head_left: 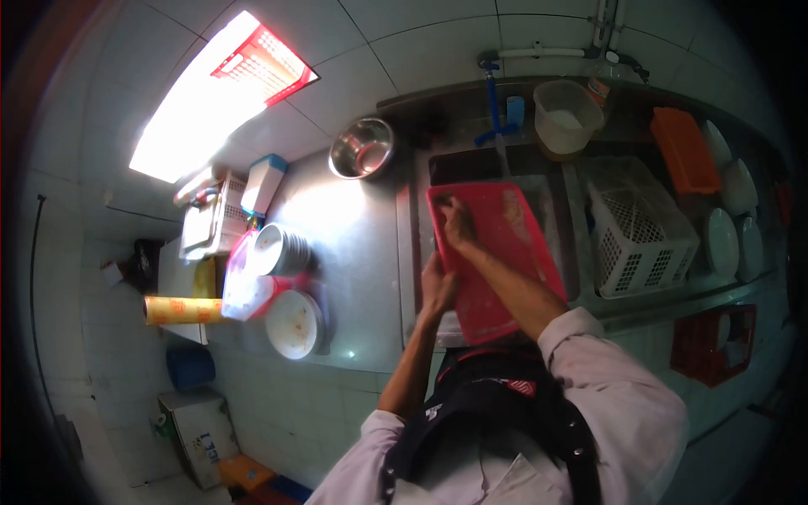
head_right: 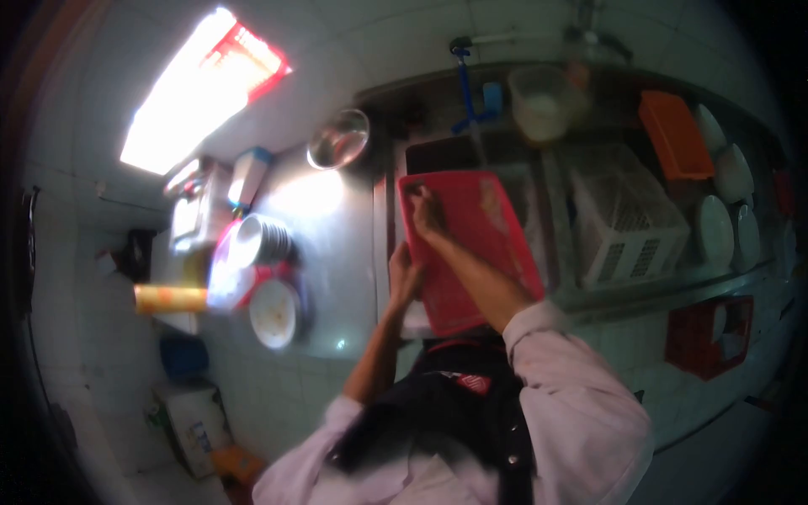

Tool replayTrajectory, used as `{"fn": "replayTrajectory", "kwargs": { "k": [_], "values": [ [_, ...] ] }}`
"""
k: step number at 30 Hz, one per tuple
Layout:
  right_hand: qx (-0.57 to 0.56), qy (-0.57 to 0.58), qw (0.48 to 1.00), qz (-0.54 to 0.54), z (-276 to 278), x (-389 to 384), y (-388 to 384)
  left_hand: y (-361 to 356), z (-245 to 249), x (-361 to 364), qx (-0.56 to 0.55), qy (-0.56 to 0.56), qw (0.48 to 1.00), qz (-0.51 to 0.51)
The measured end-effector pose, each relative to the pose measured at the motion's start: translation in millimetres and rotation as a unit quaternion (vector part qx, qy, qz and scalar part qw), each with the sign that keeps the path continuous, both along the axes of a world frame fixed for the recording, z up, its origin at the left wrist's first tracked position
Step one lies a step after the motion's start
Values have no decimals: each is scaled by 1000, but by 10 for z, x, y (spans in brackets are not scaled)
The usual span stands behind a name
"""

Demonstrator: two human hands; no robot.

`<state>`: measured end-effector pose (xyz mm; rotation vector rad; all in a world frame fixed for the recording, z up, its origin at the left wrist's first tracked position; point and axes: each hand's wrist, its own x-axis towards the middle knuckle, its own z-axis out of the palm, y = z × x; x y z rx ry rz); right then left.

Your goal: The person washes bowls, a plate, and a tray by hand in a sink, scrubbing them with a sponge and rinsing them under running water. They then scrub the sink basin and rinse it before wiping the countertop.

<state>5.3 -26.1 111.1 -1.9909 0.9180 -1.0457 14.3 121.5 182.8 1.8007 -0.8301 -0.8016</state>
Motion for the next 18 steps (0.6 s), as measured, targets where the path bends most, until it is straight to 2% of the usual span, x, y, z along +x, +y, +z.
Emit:
{"fn": "replayTrajectory", "kwargs": {
  "k": [2, 5, 7, 10, 11, 12, 13, 14, 16, 17, 18],
  "values": [
    [-24, -8, 999, 29, 30, 17, -54, 24, -29, 12, -56, 57, 996, 26],
    [-60, 0, 994, 91, -72, 3, -95, 72, -96, 105, -34, 19, 999, 32],
    [-73, 16, 989, 125, -27, -36, -59, 41, -183, 177, -61, 47, 996, 47],
    [23, 49, 974, 220, 91, -305, 257, -34, -238, 323, -114, 100, 987, 57],
    [23, 50, 974, 221, 162, -447, 308, -46, -225, 386, -139, 121, 982, 51],
    [-1, 74, 963, 261, 204, -597, 361, -20, -32, 361, -69, 133, 987, 60],
    [-28, 98, 949, 299, 205, -692, 352, -6, -88, 379, -70, 132, 987, 61],
    [-28, 98, 949, 300, 166, -730, 295, 10, -152, 362, -93, 122, 988, 35],
    [-191, 155, 945, 217, 28, -750, 115, 63, -163, 233, -92, 147, 985, 7],
    [-190, 156, 946, 214, 19, -679, -33, 52, -153, 163, -91, 147, 985, 4],
    [-121, 148, 973, 128, 65, -561, -187, 43, -167, 96, -84, 150, 985, -7]
  ]
}}
